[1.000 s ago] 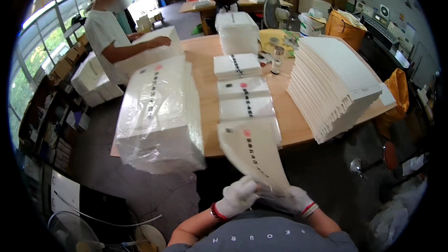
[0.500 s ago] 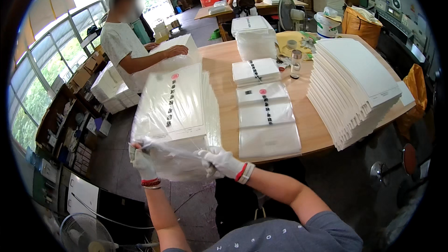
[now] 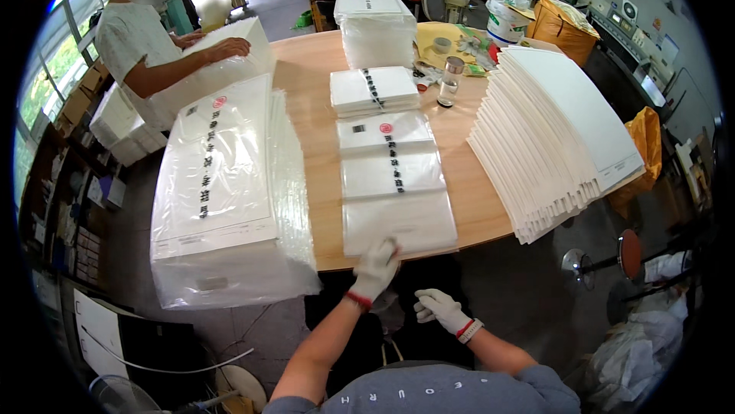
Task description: The person repeatedly picks up white paper documents from a stack on a table, places them into clear plastic sleeves, and stacks the sealed sleeves on the table. The person wears white gloves and works in a room with other people in the background.
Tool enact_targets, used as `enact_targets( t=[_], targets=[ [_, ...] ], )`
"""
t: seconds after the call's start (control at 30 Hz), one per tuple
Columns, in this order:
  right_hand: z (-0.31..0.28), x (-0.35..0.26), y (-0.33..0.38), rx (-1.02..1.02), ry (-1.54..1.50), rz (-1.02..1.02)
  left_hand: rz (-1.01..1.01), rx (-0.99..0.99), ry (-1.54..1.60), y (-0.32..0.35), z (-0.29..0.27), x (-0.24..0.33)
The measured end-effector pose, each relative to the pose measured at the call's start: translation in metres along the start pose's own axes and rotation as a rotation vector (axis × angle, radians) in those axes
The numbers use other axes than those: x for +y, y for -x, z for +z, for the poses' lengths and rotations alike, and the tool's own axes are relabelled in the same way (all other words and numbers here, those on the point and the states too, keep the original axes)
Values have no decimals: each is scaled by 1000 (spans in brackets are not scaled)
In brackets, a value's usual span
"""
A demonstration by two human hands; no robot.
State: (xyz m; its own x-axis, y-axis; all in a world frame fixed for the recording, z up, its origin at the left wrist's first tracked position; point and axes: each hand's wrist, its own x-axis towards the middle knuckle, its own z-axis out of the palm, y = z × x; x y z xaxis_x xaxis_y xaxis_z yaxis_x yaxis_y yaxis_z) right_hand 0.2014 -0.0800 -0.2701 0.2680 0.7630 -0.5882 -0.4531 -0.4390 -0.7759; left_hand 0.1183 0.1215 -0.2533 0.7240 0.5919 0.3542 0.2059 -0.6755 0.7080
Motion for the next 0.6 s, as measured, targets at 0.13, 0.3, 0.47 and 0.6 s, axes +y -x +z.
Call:
enact_targets(
  t=[0.13, 0.3, 0.47, 0.6],
  targets=[
    [-17, -8, 2, 83, -49, -43, 105, 71, -544, -71, 36, -20],
    [-22, -47, -29, -38, -89, -51, -253, -357, -145, -113, 25, -28],
    [15, -106, -103, 85, -359, -260, -231, -400, 13, -112, 15, -24],
    [6, -130, -112, 249, -68, -423, -309, -138, 450, -118, -2, -37]
  ],
)
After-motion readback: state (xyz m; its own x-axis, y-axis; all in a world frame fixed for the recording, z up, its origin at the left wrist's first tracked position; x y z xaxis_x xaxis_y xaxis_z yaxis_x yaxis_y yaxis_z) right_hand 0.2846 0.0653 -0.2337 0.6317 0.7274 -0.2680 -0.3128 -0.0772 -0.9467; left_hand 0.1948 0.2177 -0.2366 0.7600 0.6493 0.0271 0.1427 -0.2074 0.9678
